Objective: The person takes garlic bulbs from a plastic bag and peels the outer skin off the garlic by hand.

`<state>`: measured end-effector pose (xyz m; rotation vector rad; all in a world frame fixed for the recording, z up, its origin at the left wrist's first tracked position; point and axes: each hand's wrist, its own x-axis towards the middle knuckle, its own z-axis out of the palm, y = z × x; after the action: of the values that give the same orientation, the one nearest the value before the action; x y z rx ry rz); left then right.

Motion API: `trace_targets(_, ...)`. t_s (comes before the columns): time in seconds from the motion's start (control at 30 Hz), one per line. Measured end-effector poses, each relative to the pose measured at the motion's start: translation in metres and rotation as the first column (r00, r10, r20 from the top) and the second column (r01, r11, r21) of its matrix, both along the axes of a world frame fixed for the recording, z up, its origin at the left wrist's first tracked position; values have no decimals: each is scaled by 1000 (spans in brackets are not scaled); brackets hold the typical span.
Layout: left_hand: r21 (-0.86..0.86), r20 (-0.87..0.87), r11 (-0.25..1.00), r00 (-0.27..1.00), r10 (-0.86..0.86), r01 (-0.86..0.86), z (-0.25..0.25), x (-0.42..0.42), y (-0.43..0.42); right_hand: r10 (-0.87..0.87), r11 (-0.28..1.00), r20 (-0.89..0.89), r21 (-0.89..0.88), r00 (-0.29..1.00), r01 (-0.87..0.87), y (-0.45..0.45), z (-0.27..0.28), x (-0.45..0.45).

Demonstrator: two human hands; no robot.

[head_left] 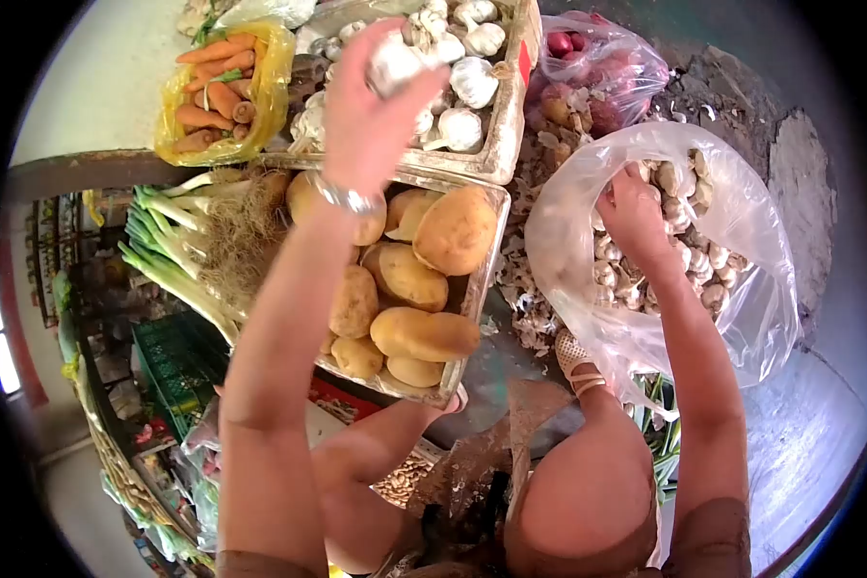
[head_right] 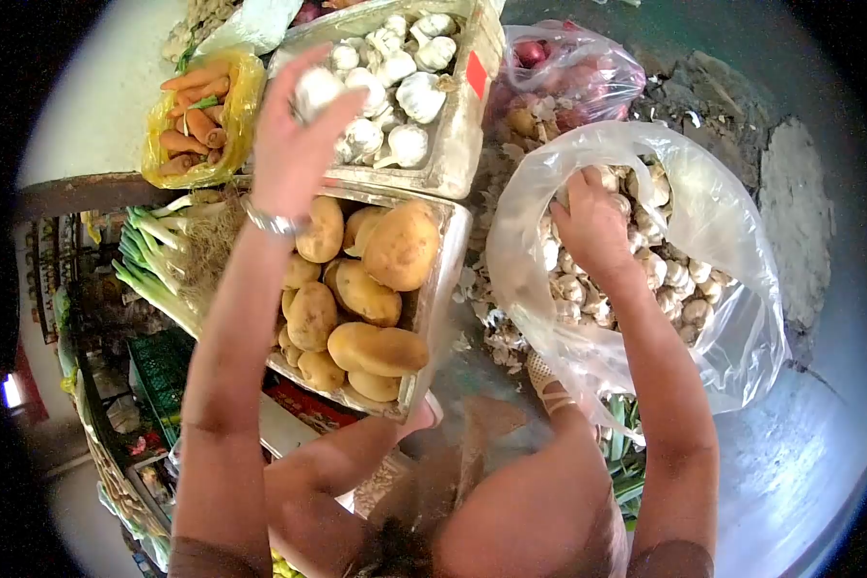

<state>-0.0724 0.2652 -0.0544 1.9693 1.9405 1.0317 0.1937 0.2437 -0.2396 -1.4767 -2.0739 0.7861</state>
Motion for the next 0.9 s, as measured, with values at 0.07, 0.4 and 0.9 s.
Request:
trace_targets(0.07, 95, -192, 995, 981, 27, -9, 8, -18, 33, -42, 999, 177, -20, 983, 47, 0, 2, -10)
trace_targets(0.4, -422, -511, 906, 831, -222, -17, -32, -47, 79, -54, 997, 405, -25, 913, 70, 20, 9, -23)
trace_targets(0.9, -241, 446, 877, 850, -281, 417, -48, 107, -97, -533, 755, -563, -654, 632, 54, -57, 49, 32)
